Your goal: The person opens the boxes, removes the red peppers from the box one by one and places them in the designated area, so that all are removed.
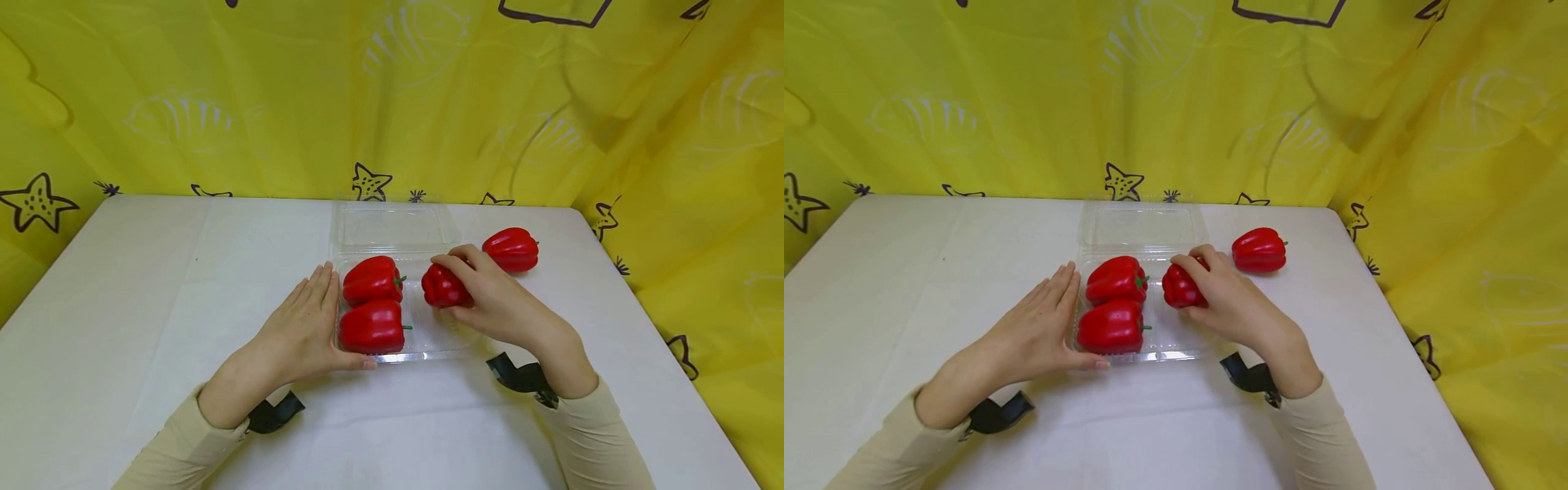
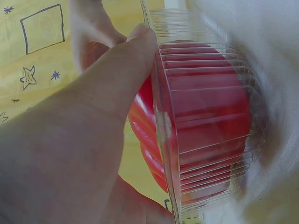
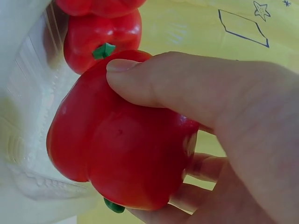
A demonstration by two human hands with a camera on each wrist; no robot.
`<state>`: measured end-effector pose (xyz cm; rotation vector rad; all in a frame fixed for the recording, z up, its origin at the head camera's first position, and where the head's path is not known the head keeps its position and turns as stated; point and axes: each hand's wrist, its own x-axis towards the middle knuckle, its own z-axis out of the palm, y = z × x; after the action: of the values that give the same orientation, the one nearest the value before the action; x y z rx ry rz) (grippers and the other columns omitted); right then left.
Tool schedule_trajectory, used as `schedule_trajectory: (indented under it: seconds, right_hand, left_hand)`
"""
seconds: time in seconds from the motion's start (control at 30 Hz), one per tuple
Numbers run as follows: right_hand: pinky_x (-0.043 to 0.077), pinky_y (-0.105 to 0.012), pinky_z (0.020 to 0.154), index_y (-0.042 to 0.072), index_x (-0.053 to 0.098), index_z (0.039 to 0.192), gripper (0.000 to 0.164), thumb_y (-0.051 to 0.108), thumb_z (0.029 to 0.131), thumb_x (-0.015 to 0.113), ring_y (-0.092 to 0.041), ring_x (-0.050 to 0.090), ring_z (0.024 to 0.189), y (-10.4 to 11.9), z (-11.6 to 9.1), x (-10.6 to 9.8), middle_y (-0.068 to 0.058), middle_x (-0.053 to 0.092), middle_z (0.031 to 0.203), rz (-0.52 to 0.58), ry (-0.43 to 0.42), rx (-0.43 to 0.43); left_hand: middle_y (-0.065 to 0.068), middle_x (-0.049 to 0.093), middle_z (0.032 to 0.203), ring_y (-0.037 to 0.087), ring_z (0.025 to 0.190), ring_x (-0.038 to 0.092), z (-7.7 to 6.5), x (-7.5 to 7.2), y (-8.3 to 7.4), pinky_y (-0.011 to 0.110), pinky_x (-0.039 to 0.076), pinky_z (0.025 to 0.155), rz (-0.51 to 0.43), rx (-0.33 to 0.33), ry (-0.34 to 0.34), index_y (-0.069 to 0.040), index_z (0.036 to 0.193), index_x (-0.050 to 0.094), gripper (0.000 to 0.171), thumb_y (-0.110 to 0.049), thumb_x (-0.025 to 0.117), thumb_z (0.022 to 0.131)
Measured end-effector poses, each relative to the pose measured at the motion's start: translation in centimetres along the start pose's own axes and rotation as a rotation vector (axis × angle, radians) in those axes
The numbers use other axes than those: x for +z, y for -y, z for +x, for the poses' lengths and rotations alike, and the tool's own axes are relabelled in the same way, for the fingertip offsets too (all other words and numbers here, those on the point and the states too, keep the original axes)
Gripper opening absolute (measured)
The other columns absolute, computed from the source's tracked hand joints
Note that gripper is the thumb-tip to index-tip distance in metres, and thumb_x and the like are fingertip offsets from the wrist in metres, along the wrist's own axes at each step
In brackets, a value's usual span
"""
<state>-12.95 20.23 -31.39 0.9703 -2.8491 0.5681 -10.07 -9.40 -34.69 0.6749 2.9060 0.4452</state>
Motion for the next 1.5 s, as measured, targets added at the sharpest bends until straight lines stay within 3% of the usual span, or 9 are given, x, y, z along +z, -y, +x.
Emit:
schedule_trajectory:
  seconds: [0.67, 1.5]
  right_hand:
    - [0.059, -0.049, 0.089, 0.008, 0.049, 0.141, 0.067, 0.014, 0.082, 0.08, -0.032, 0.052, 0.124, -0.1, -0.5, -1.3, -0.014, 0.05, 0.136, -0.003, -0.019, 0.064]
    - [0.057, -0.059, 0.085, 0.003, 0.048, 0.141, 0.069, 0.0, 0.079, 0.079, -0.039, 0.053, 0.117, -2.6, -2.2, -4.1, -0.022, 0.047, 0.134, -0.01, -0.214, 0.086]
  left_hand:
    - [0.025, 0.017, 0.163, 0.041, 0.152, 0.016, 0.0, 0.0, -0.1, 0.054, 0.021, 0.123, -0.001, -0.005, 0.003, 0.009, 0.153, 0.02, 0.132, -0.078, 0.071, 0.067]
    - [0.027, 0.017, 0.163, 0.043, 0.152, 0.017, 0.0, 0.0, 0.0, 0.055, 0.023, 0.122, -0.009, 0.009, -0.002, 0.01, 0.153, 0.021, 0.132, -0.077, 0.072, 0.067]
